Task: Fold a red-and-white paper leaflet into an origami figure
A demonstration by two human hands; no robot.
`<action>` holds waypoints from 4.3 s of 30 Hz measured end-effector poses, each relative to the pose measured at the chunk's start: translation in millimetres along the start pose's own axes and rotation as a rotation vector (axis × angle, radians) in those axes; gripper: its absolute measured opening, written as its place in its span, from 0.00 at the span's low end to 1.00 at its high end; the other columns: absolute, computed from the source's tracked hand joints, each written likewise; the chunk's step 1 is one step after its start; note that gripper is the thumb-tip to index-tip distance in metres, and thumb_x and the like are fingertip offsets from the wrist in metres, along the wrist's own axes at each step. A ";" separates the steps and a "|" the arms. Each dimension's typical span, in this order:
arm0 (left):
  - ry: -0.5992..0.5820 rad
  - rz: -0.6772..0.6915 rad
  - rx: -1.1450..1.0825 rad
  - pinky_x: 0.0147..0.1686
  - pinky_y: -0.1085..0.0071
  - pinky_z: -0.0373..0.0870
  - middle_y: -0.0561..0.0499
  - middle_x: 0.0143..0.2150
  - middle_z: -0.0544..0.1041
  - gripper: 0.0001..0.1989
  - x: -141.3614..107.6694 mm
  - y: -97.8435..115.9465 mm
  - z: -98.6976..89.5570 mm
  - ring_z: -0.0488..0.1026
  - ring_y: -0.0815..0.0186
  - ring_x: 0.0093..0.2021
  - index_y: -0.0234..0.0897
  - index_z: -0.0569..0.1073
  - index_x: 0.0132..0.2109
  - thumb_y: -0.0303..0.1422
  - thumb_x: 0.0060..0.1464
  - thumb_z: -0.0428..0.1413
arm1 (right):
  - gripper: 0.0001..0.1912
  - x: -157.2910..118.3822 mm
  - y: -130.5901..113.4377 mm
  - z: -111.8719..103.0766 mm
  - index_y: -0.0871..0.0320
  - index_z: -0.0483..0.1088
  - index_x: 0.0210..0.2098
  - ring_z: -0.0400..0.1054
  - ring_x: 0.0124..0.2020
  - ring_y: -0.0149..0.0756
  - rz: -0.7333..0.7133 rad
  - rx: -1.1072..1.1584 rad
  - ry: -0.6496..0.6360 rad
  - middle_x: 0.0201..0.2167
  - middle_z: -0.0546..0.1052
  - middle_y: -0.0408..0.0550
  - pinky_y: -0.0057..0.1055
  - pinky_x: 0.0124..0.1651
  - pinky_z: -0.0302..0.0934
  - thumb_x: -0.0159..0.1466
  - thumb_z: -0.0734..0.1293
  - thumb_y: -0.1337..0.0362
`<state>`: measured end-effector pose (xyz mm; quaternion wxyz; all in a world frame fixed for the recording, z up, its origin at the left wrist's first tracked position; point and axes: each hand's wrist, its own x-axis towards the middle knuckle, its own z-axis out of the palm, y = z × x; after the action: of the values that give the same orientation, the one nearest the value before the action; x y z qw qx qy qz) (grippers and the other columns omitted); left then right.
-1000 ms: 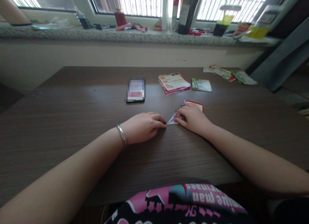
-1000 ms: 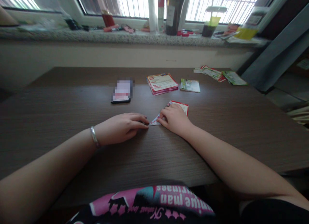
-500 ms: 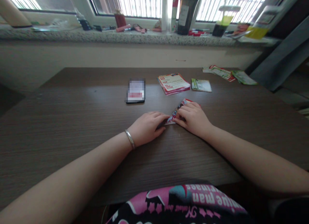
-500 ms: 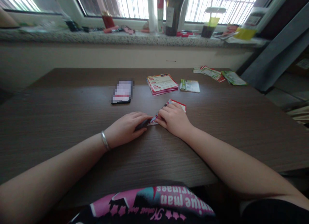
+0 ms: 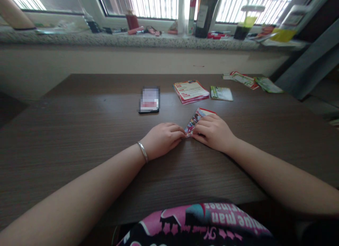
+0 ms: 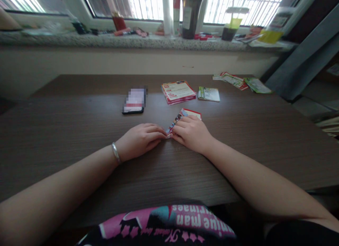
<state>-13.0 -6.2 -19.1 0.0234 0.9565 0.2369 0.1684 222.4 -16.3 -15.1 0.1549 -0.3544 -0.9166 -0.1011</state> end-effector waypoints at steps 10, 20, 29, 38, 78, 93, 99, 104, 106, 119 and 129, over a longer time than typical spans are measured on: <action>-0.101 0.060 0.042 0.52 0.64 0.70 0.48 0.49 0.78 0.12 -2.7 0.4 -7.4 0.73 0.62 0.49 0.38 0.77 0.46 0.30 0.62 0.49 | 0.09 -2.0 2.6 -4.2 0.55 0.75 0.34 0.69 0.38 0.38 -0.099 0.254 -0.120 0.33 0.78 0.47 0.35 0.46 0.58 0.65 0.64 0.59; -0.230 0.011 0.076 0.48 0.66 0.71 0.46 0.45 0.79 0.14 -3.7 8.0 -19.9 0.75 0.63 0.45 0.36 0.77 0.44 0.33 0.63 0.47 | 0.07 5.0 8.2 6.9 0.58 0.74 0.31 0.71 0.35 0.35 0.134 0.456 -0.095 0.30 0.78 0.47 0.31 0.41 0.62 0.63 0.66 0.63; -0.148 -0.001 0.191 0.41 0.65 0.72 0.48 0.42 0.78 0.14 -4.3 10.6 -13.7 0.76 0.61 0.42 0.39 0.73 0.52 0.34 0.62 0.49 | 0.08 12.5 8.0 10.7 0.58 0.73 0.28 0.68 0.34 0.34 0.299 0.470 -0.148 0.29 0.76 0.46 0.30 0.37 0.59 0.61 0.67 0.62; -0.173 -0.018 0.161 0.45 0.63 0.71 0.47 0.45 0.75 0.16 -2.9 8.1 -13.0 0.73 0.60 0.44 0.39 0.72 0.54 0.34 0.62 0.50 | 0.09 11.0 -2.3 6.4 0.57 0.73 0.27 0.70 0.34 0.35 0.398 0.374 -0.154 0.30 0.78 0.46 0.30 0.38 0.58 0.62 0.66 0.60; -0.172 -0.218 0.165 0.51 0.59 0.70 0.43 0.48 0.73 0.18 -24.5 41.2 -17.5 0.70 0.57 0.49 0.32 0.69 0.57 0.33 0.61 0.49 | 0.10 26.7 -21.7 10.0 0.58 0.74 0.33 0.72 0.36 0.39 0.345 0.250 -0.218 0.33 0.80 0.49 0.32 0.39 0.57 0.62 0.64 0.60; -0.207 -0.254 0.220 0.46 0.58 0.71 0.43 0.47 0.73 0.17 -21.0 42.8 -19.6 0.70 0.55 0.48 0.33 0.69 0.55 0.33 0.61 0.49 | 0.10 31.2 -23.3 8.1 0.58 0.74 0.34 0.72 0.37 0.40 0.353 0.223 -0.240 0.33 0.80 0.49 0.32 0.39 0.57 0.63 0.63 0.59; -0.208 -0.256 0.230 0.45 0.59 0.72 0.43 0.47 0.73 0.16 -20.3 43.9 -21.1 0.70 0.55 0.47 0.33 0.70 0.54 0.33 0.61 0.49 | 0.09 32.4 -23.4 7.9 0.57 0.74 0.34 0.72 0.37 0.40 0.355 0.213 -0.250 0.33 0.80 0.49 0.32 0.40 0.57 0.63 0.64 0.60; -0.212 -0.247 0.209 0.47 0.59 0.71 0.43 0.46 0.73 0.16 -21.2 41.4 -19.8 0.70 0.57 0.47 0.34 0.70 0.54 0.32 0.61 0.49 | 0.10 30.5 -22.3 9.3 0.57 0.74 0.33 0.72 0.37 0.40 0.354 0.201 -0.254 0.34 0.80 0.49 0.33 0.40 0.57 0.63 0.63 0.60; -0.203 -0.238 0.194 0.48 0.60 0.71 0.43 0.46 0.73 0.15 -21.9 40.6 -19.0 0.70 0.58 0.47 0.34 0.70 0.53 0.32 0.61 0.49 | 0.10 29.7 -21.9 9.5 0.57 0.74 0.33 0.72 0.37 0.40 0.357 0.196 -0.256 0.33 0.80 0.49 0.33 0.40 0.56 0.63 0.63 0.60; -0.173 -0.220 0.176 0.46 0.61 0.72 0.44 0.46 0.73 0.16 -25.5 33.6 -17.3 0.71 0.59 0.45 0.35 0.71 0.54 0.33 0.61 0.49 | 0.09 28.2 -21.7 12.9 0.57 0.74 0.32 0.72 0.36 0.39 0.355 0.200 -0.248 0.32 0.79 0.49 0.33 0.37 0.56 0.62 0.63 0.60; -0.204 -0.246 0.221 0.46 0.60 0.72 0.43 0.46 0.73 0.15 -22.2 40.0 -17.1 0.71 0.57 0.46 0.34 0.71 0.52 0.31 0.61 0.48 | 0.09 28.8 -22.0 13.3 0.58 0.74 0.32 0.71 0.35 0.39 0.376 0.216 -0.233 0.32 0.80 0.48 0.32 0.37 0.56 0.62 0.63 0.60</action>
<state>-19.3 -52.5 -4.9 -0.0373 0.9293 0.3653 0.0395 184.4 -10.6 -18.9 0.1013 -0.5093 -0.8518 0.0698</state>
